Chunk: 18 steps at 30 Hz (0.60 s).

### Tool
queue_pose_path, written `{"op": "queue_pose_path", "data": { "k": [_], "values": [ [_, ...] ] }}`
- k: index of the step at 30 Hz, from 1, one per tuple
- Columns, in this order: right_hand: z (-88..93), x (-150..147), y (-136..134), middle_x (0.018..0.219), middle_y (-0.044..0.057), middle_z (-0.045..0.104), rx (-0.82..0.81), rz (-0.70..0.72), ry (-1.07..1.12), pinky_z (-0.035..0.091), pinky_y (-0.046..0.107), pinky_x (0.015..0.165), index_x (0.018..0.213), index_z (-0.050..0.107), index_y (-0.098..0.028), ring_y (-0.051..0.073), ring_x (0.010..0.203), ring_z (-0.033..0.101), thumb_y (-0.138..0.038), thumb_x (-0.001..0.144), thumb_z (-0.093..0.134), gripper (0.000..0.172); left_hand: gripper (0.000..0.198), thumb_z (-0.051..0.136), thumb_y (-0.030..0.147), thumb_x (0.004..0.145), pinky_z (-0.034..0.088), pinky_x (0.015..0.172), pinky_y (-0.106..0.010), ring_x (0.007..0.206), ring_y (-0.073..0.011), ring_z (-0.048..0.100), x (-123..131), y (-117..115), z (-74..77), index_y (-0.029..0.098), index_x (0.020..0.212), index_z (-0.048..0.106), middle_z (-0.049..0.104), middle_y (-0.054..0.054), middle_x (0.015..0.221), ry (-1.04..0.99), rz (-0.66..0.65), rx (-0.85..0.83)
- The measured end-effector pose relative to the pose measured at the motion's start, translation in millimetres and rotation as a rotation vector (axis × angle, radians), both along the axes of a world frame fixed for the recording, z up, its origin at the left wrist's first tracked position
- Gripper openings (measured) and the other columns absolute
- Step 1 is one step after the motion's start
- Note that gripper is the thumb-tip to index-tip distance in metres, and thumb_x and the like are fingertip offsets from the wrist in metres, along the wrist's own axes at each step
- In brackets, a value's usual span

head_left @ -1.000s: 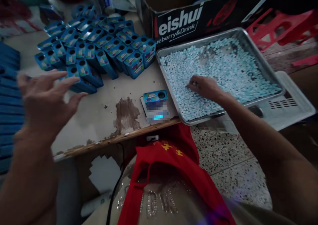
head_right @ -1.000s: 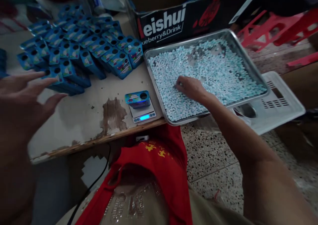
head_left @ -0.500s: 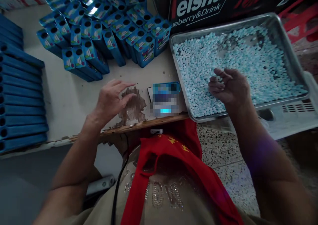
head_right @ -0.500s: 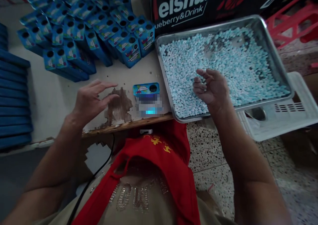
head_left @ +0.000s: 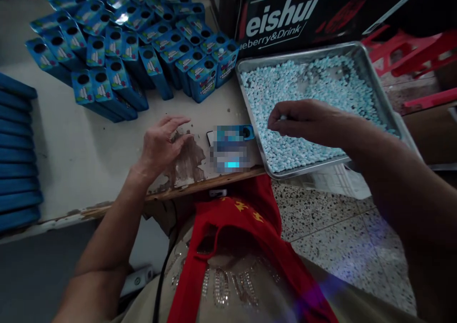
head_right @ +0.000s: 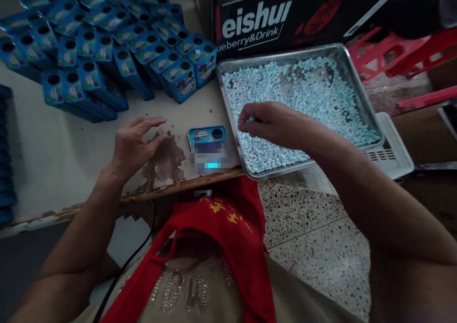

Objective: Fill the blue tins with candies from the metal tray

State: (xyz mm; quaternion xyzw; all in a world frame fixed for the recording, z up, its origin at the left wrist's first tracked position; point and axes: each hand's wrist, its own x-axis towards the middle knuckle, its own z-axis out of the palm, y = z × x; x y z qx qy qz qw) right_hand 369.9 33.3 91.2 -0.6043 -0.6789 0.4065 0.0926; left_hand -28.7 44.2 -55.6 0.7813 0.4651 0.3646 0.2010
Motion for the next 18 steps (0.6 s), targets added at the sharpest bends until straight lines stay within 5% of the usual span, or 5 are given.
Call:
{"op": "queue_pose_path", "data": {
  "k": [6,14,18],
  "values": [
    [26.5,-53.0,2.0,0.082,0.001,0.071,0.181,0.351,-0.232,0.048,0.034,0.080,0.106,0.081,-0.027,0.023,0.085,0.072,-0.025,0.108,0.074,0.007,0.037,0.076,0.057,0.111,0.063,0.125,-0.063,0.139,-0.0372,0.076,-18.2,16.0,-39.9,0.030,0.135,0.082,0.082,-0.011,0.145,0.086,0.058,0.018],
    [27.7,-65.1,1.7,0.093,0.008,0.081,0.263,0.462,-0.397,0.051,0.042,0.080,0.125,0.079,-0.029,0.031,0.090,0.076,-0.025,0.108,0.071,0.019,0.053,0.080,0.036,0.108,0.058,0.134,-0.061,0.149,-0.0383,0.070,-21.7,15.9,-37.9,0.032,0.160,0.071,0.073,-0.013,0.158,0.153,0.053,-0.008],
    [28.8,-66.8,6.2,0.093,0.006,0.079,0.268,0.431,-0.366,0.051,0.039,0.084,0.115,0.081,-0.026,0.028,0.092,0.076,-0.024,0.106,0.073,0.012,0.066,0.081,0.032,0.106,0.060,0.133,-0.059,0.150,-0.0389,0.071,-19.0,16.2,-38.5,0.029,0.170,0.063,0.070,-0.015,0.162,0.156,0.046,0.020]
  ]
}}
